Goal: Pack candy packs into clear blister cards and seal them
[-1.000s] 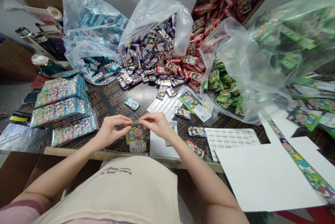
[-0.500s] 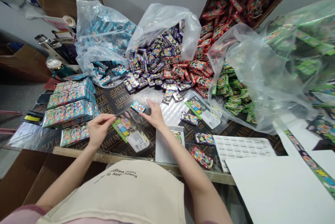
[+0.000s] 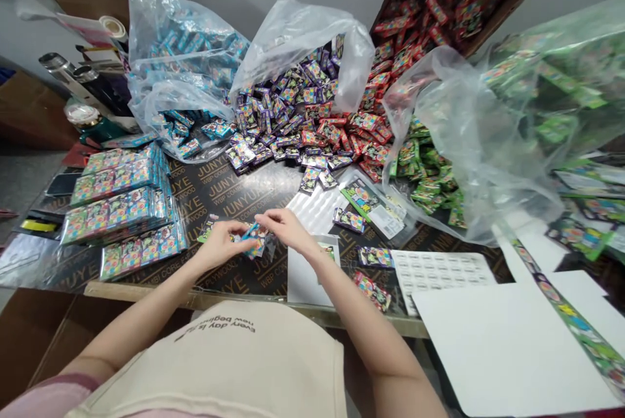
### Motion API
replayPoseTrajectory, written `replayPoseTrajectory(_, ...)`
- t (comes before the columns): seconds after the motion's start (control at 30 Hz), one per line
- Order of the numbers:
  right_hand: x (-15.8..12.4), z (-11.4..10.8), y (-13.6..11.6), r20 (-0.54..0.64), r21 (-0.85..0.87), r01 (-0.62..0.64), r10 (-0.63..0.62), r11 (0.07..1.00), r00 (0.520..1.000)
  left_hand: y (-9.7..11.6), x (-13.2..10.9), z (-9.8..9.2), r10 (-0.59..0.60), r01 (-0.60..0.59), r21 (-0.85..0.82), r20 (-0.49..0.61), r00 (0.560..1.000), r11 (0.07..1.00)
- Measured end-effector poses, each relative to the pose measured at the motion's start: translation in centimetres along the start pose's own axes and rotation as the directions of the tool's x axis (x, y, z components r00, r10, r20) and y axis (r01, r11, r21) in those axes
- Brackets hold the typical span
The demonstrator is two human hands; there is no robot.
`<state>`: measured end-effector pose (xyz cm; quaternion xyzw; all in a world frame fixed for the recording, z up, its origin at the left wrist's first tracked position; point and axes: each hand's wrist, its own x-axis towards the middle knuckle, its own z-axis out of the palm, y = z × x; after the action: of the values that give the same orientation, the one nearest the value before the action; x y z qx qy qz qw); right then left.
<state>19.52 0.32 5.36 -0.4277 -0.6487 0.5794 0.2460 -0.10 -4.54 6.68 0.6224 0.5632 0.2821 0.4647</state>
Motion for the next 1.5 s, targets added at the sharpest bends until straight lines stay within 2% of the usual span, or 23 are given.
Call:
replayPoseTrajectory(0.07, -1.4, 0.3, -0.3, -0.111, -0.068, 0.057, -0.064, 0.996, 0.992, 0.3, 0.7, 1.6, -0.128, 0.147, -0.232, 0.094, 0.987, 0.961)
replayPoseTrajectory(0.13, -2.6, 0.6, -0.2, -0.216, -0.242, 0.144, -0.199, 0.959, 0.956, -0.1, 1.0, 2.6, -0.214, 0.233, -0.400, 0.091, 0.973, 0.886)
replayPoseTrajectory(0.23, -4.1, 1.0, 0.1, -0.177, -0.487, 0.241, -0.364, 0.840, 0.914, -1.0, 0.9, 3.4, -0.240, 0.260, -0.482, 0.105, 0.965, 0.837)
replayPoseTrajectory(0.3, -4.6, 1.0, 0.5, -0.181, -0.563, 0.260, -0.425, 0.784, 0.887, -1.5, 0.8, 3.3, -0.166, 0.198, -0.409, 0.113, 0.980, 0.891)
replayPoseTrajectory(0.33, -4.6, 0.8, 0.9, -0.205, -0.591, 0.258, -0.451, 0.765, 0.869, -1.8, 0.8, 3.0, -0.098, 0.123, -0.315, 0.096, 0.991, 0.941)
replayPoseTrajectory(0.4, -4.7, 0.4, 1.9, -0.264, -0.645, 0.220, -0.484, 0.731, 0.834, -2.7, 0.9, 2.3, 0.088, -0.088, -0.002, 0.086, 0.992, 0.996)
replayPoseTrajectory(0.47, -4.7, -0.1, 3.3, -0.284, -0.698, 0.167, -0.483, 0.697, 0.828, -3.8, 1.0, 1.6, 0.234, -0.289, 0.334, 0.195, 0.953, 0.897)
replayPoseTrajectory(0.5, -4.7, -0.2, 3.9, -0.276, -0.720, 0.146, -0.473, 0.678, 0.837, -4.5, 1.1, 1.3, 0.258, -0.362, 0.447, 0.278, 0.925, 0.818)
replayPoseTrajectory(0.57, -4.9, -0.2, 5.1, -0.225, -0.757, 0.131, -0.443, 0.641, 0.868, -5.8, 1.3, 1.1, 0.242, -0.438, 0.567, 0.389, 0.889, 0.697)
replayPoseTrajectory(0.63, -5.2, 0.3, 5.7, -0.175, -0.785, 0.128, -0.415, 0.606, 0.893, -6.7, 1.5, 1.1, 0.239, -0.447, 0.613, 0.394, 0.888, 0.651)
replayPoseTrajectory(0.7, -5.3, 0.9, 5.9, -0.160, -0.801, 0.118, -0.399, 0.588, 0.903, -7.1, 1.5, 1.1, 0.266, -0.434, 0.619, 0.349, 0.899, 0.655)
replayPoseTrajectory(0.8, -5.2, 1.5, 5.7, -0.133, -0.766, 0.157, -0.393, 0.623, 0.910, -6.9, 1.4, 1.0, 0.316, -0.432, 0.589, 0.295, 0.902, 0.683)
replayPoseTrajectory(0.9, -4.6, 1.5, 5.5, -0.062, -0.695, 0.243, -0.393, 0.677, 0.917, -6.6, 1.2, 0.9, 0.343, -0.451, 0.550, 0.293, 0.892, 0.703)
replayPoseTrajectory(0.97, -4.3, 1.4, 5.6, -0.019, -0.673, 0.292, -0.410, 0.679, 0.912, -6.4, 1.1, 0.8, 0.346, -0.456, 0.537, 0.298, 0.890, 0.710)
replayPoseTrajectory(1.03, -4.1, 1.4, 5.7, -0.066, -0.674, 0.291, -0.448, 0.679, 0.892, -6.3, 1.0, 0.7, 0.345, -0.437, 0.543, 0.269, 0.899, 0.717)
replayPoseTrajectory(1.13, -4.4, 2.0, 5.7, -0.258, -0.638, 0.224, -0.478, 0.737, 0.840, -5.9, 1.1, 0.3, 0.351, -0.399, 0.554, 0.196, 0.916, 0.731)
replayPoseTrajectory(1.2, -4.3, 2.5, 5.5, -0.233, -0.579, 0.261, -0.463, 0.772, 0.855, -5.8, 1.2, -0.1, 0.358, -0.392, 0.554, 0.174, 0.917, 0.734)
replayPoseTrajectory(1.27, -3.2, 2.5, 5.1, -0.196, -0.537, 0.296, -0.459, 0.790, 0.867, -5.9, 1.5, -0.3, 0.352, -0.383, 0.557, 0.167, 0.921, 0.737)
replayPoseTrajectory(1.3, -2.2, 2.2, 4.8, -0.249, -0.535, 0.273, -0.457, 0.800, 0.854, -6.1, 1.6, -0.4, 0.343, -0.374, 0.562, 0.164, 0.925, 0.738)
replayPoseTrajectory(1.4, 3.3, 0.8, 4.3, -0.495, -0.589, 0.085, -0.441, 0.804, 0.749, -6.8, 2.0, -0.3, 0.294, -0.331, 0.597, 0.162, 0.942, 0.731)
replayPoseTrajectory(1.43, 5.7, 0.4, 4.1, -0.492, -0.629, 0.047, -0.444, 0.776, 0.749, -7.1, 2.2, -0.1, 0.276, -0.321, 0.610, 0.169, 0.946, 0.725)
replayPoseTrajectory(1.5, 10.7, -0.2, 3.7, -0.416, -0.708, 0.017, -0.437, 0.706, 0.797, -7.5, 2.3, 0.5, 0.250, -0.310, 0.626, 0.184, 0.951, 0.715)
